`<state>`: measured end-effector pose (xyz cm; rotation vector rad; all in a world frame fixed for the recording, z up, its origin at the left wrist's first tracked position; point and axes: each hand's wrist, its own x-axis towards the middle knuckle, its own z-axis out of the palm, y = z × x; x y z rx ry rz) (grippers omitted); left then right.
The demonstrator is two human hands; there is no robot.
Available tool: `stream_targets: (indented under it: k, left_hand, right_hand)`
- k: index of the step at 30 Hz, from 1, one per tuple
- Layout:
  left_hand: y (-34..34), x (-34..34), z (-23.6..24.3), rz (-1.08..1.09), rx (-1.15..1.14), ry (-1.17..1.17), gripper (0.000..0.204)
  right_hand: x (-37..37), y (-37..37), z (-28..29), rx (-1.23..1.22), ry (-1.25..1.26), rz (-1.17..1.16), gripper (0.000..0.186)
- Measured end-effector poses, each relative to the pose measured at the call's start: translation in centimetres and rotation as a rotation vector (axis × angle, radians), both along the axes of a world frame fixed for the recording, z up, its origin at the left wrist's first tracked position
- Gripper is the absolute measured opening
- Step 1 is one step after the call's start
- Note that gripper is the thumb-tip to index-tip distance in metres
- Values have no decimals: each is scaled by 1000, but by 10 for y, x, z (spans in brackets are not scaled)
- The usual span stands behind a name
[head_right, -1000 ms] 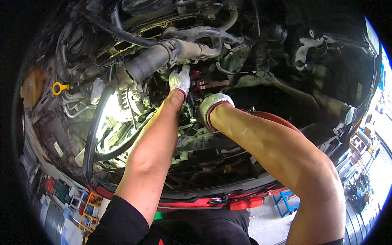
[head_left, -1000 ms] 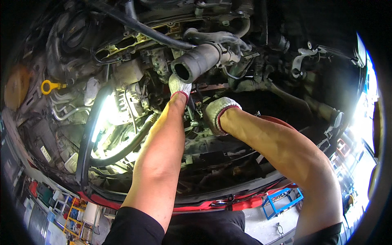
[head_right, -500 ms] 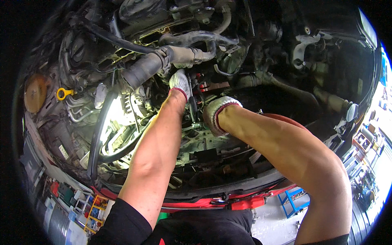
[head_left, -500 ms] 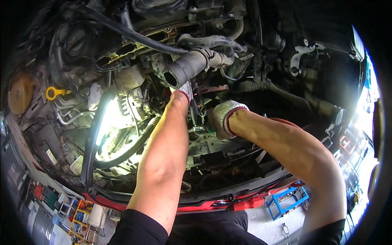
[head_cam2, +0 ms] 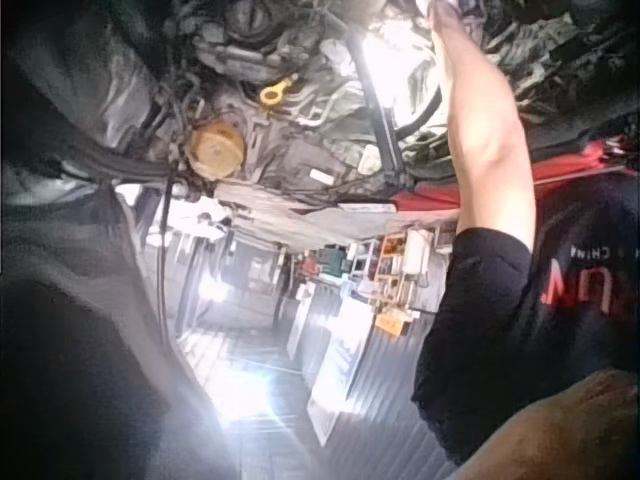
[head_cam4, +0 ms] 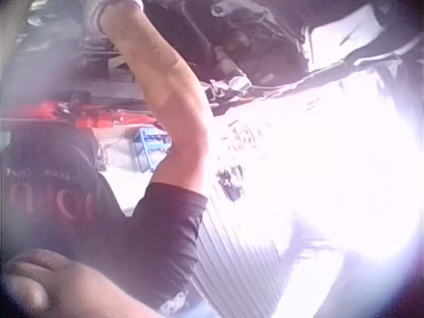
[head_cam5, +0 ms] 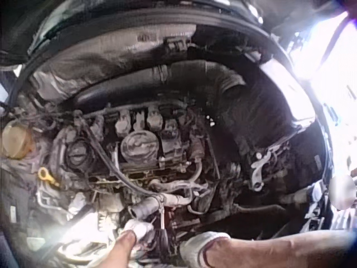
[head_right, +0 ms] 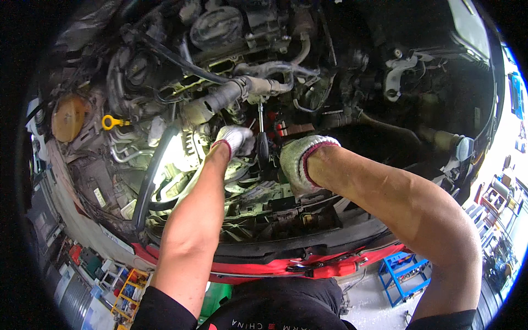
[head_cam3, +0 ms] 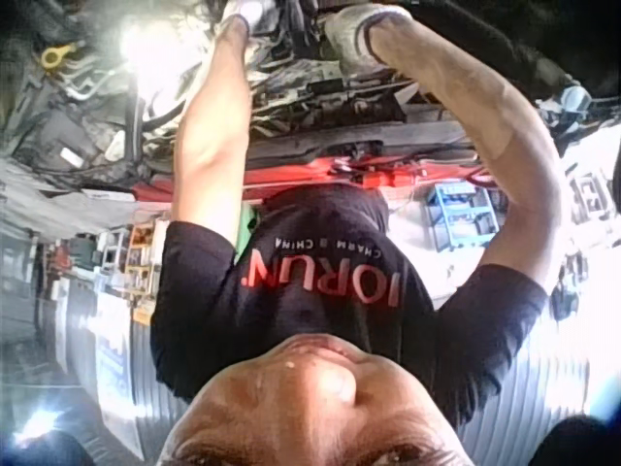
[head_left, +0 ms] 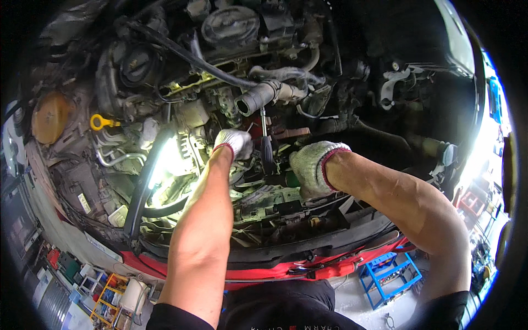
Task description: The person works on a car engine with the hood open, using a flashlight to illuminate the engine bay. They use a wrench to loosen bolts and a pneumatic impact wrench to remove components. The person also uses a spray can on engine parts and handles various tools and engine components throughout the process.
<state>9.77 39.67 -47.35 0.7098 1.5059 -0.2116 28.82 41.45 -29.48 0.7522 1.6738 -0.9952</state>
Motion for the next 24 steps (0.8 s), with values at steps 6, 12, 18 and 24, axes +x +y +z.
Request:
stream_targets:
  k: [6,12,18,24]
  left_hand:
    - [-4,-110,-3,-860,470,315,24]
    - [-12,-82,122,-420,504,222,46]
    - [-57,-70,187,-170,824,172,32]
    - [-81,-99,176,544,695,-207,18]
  right_hand:
    - [-41,-14,86,91,168,-4,39]
    - [-14,-103,143,302,624,-295,21]
    - [61,-146,229,264,347,-539,59]
    - [214,-175,189,778,185,-911,66]
